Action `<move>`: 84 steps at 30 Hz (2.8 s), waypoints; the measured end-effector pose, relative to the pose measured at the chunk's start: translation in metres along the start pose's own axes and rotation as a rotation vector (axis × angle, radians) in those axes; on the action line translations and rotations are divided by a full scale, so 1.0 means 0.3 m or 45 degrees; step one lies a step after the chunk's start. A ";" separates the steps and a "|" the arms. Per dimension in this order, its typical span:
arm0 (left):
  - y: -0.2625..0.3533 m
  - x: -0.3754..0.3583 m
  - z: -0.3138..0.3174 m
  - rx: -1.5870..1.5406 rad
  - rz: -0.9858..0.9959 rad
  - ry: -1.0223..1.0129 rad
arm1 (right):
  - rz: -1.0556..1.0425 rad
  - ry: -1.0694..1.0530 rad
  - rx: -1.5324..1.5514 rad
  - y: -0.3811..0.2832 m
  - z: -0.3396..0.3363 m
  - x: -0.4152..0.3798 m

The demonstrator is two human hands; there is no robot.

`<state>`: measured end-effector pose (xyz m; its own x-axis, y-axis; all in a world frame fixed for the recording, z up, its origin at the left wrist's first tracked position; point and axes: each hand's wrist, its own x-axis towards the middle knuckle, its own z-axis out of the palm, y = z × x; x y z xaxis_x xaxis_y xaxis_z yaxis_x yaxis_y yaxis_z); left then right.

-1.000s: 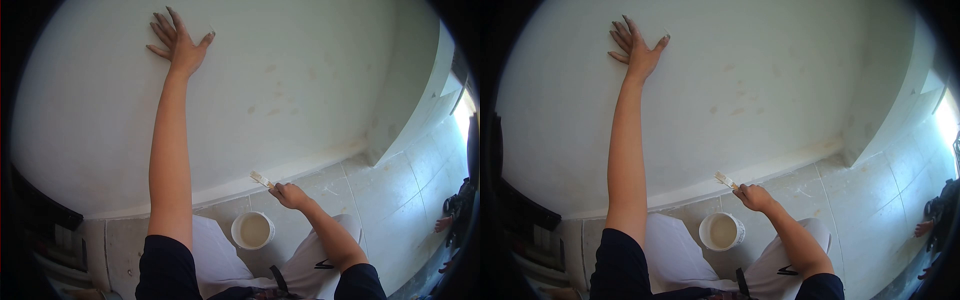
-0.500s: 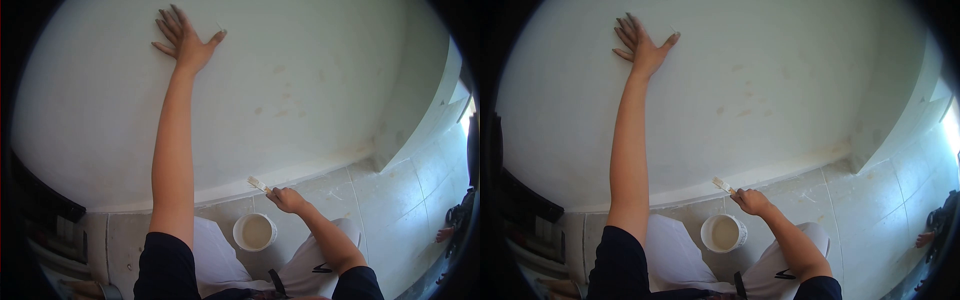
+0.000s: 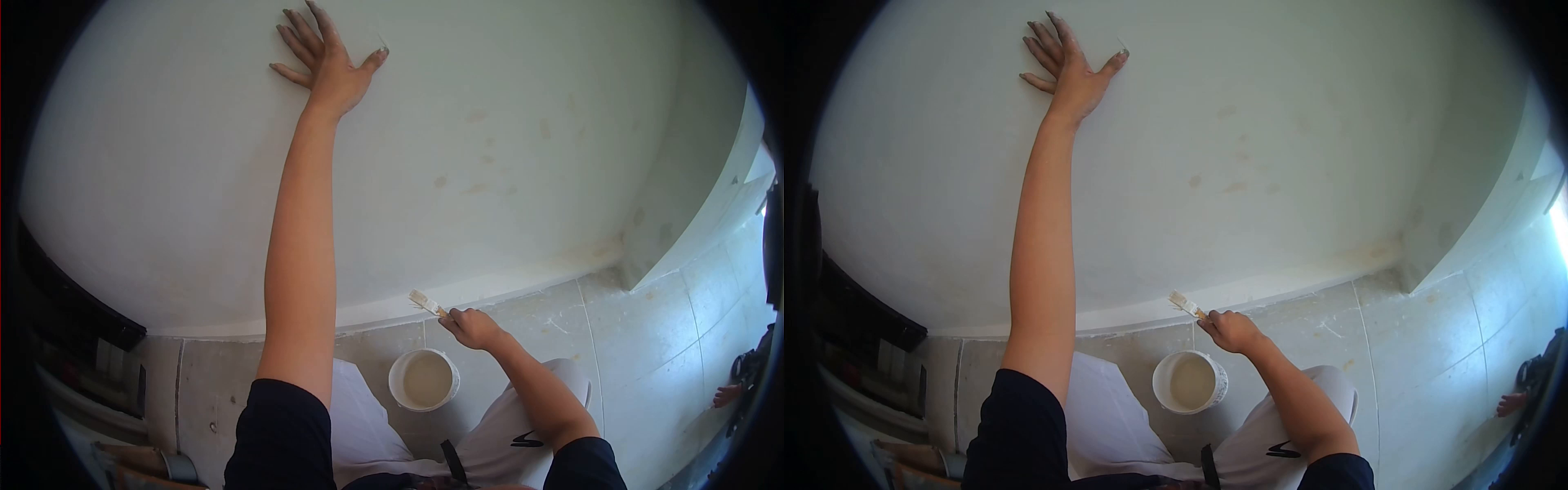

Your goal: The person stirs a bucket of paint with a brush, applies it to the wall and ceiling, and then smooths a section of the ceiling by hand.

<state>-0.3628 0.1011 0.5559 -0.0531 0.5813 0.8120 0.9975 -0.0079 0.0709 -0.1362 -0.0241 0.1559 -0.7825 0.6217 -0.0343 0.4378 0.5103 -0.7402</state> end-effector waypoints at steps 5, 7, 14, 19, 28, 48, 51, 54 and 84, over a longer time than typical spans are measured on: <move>-0.019 0.006 0.019 -0.003 -0.008 -0.002 | 0.011 -0.018 -0.007 -0.008 -0.009 -0.006; -0.027 0.007 0.020 -0.009 -0.005 0.000 | 0.007 -0.020 -0.013 -0.005 -0.004 -0.002; -0.020 0.007 -0.018 0.002 -0.039 0.020 | 0.021 0.005 -0.010 -0.009 -0.009 -0.020; -0.019 0.001 -0.027 0.003 -0.020 0.033 | -0.017 0.044 -0.021 0.009 -0.007 -0.028; -0.003 -0.007 -0.062 0.004 -0.030 0.058 | 0.005 0.062 -0.022 0.003 -0.032 -0.051; -0.003 -0.006 -0.013 0.005 -0.014 0.037 | -0.020 0.001 -0.037 -0.001 0.003 -0.016; -0.005 -0.006 -0.009 0.002 -0.013 0.039 | -0.049 0.021 -0.044 -0.005 0.018 -0.013; -0.006 -0.008 -0.005 0.017 0.000 0.050 | -0.040 0.007 -0.047 -0.015 0.022 -0.010; -0.118 -1.463 0.028 -0.888 -0.119 -1.472 | 0.833 -0.582 -0.311 -0.199 0.038 -0.239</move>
<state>-0.3745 -0.1468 0.1923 0.2960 0.9456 -0.1354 0.7423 -0.1385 0.6557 -0.1114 -0.1059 0.1948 -0.4165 0.5618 -0.7148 0.9089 0.2771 -0.3117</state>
